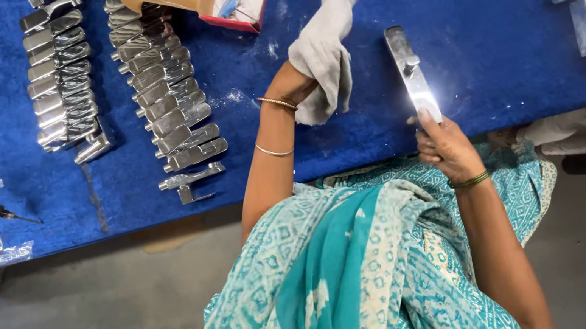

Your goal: The person cleans various metal hardware components by wiping them with a white cloth. They handle different pieces one at a time, removing residue and placing them back on the blue workbench.

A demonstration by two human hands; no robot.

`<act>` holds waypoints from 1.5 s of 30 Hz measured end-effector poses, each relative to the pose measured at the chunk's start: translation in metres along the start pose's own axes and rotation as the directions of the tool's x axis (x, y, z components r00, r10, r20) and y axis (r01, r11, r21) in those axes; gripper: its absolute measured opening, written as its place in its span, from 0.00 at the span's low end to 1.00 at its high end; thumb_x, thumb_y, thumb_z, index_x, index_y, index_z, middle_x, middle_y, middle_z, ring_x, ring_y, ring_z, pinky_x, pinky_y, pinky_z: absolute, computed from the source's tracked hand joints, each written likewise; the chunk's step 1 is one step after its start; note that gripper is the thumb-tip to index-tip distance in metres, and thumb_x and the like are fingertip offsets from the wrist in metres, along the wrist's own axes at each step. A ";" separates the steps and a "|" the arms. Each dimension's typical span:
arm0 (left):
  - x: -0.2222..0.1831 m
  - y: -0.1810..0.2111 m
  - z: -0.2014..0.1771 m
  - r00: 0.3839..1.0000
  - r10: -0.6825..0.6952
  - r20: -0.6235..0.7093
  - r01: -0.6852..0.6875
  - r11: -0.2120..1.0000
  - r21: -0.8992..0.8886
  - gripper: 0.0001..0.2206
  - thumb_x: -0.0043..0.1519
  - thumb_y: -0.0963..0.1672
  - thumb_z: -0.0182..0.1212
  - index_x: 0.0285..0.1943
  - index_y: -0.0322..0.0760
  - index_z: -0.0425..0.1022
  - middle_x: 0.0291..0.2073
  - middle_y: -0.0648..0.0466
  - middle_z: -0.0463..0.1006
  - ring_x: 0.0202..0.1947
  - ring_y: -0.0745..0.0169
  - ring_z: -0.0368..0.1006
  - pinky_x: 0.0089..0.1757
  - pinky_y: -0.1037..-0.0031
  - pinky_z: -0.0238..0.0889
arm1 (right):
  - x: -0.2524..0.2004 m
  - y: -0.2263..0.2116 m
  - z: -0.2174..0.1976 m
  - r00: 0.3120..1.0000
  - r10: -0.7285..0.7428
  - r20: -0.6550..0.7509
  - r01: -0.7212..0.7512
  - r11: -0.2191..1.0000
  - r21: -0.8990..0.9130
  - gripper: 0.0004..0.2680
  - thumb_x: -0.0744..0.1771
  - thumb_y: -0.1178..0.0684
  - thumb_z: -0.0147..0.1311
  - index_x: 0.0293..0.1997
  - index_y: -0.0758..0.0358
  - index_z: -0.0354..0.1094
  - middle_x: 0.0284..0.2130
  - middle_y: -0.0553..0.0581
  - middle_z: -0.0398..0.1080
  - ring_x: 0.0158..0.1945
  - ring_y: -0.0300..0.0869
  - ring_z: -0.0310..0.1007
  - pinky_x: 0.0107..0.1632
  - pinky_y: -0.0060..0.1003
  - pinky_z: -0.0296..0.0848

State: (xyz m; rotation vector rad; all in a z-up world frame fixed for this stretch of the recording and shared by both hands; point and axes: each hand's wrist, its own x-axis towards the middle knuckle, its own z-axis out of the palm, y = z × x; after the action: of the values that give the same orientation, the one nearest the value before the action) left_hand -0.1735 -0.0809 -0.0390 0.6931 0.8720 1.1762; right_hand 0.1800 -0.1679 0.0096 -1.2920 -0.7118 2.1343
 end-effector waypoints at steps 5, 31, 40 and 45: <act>0.010 -0.015 0.012 1.000 -0.019 0.016 0.019 0.999 0.051 0.17 0.67 0.42 0.64 0.61 0.24 0.71 0.51 0.39 0.77 0.49 0.51 0.74 0.48 0.64 0.69 | -0.017 -0.009 0.006 0.998 -0.055 0.021 0.052 0.994 0.091 0.14 0.72 0.41 0.50 0.47 0.63 0.63 0.19 0.42 0.50 0.18 0.27 0.44 0.20 0.23 0.46; -0.001 -0.020 0.210 0.905 0.262 0.335 -0.362 0.888 0.284 0.13 0.62 0.41 0.64 0.54 0.29 0.77 0.46 0.47 0.82 0.48 0.60 0.76 0.50 0.68 0.73 | -0.135 -0.034 0.058 0.874 -0.476 -0.098 0.428 0.850 -0.309 0.05 0.72 0.51 0.47 0.48 0.59 0.61 0.20 0.42 0.57 0.20 0.26 0.52 0.20 0.23 0.53; 0.032 -0.006 0.226 0.868 0.494 0.039 -0.482 0.824 0.299 0.15 0.62 0.42 0.64 0.56 0.30 0.76 0.48 0.46 0.81 0.50 0.58 0.75 0.52 0.67 0.71 | -0.136 -0.028 0.069 0.860 -0.496 -0.119 0.428 0.829 -0.361 0.06 0.71 0.52 0.51 0.47 0.60 0.60 0.20 0.43 0.58 0.20 0.27 0.53 0.21 0.24 0.53; 0.004 -0.019 0.215 0.897 0.257 0.359 -0.361 0.896 0.260 0.16 0.62 0.42 0.64 0.57 0.31 0.75 0.50 0.45 0.80 0.52 0.56 0.75 0.53 0.67 0.70 | -0.145 -0.038 0.059 0.872 -0.474 -0.122 0.428 0.860 -0.280 0.06 0.71 0.50 0.48 0.47 0.59 0.62 0.19 0.42 0.57 0.18 0.26 0.51 0.19 0.24 0.52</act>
State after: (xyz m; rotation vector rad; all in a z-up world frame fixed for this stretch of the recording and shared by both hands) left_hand 0.0224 -0.0861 0.0525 1.2946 0.6973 1.1720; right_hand 0.1906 -0.2488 0.1485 -1.2725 -1.1021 1.5586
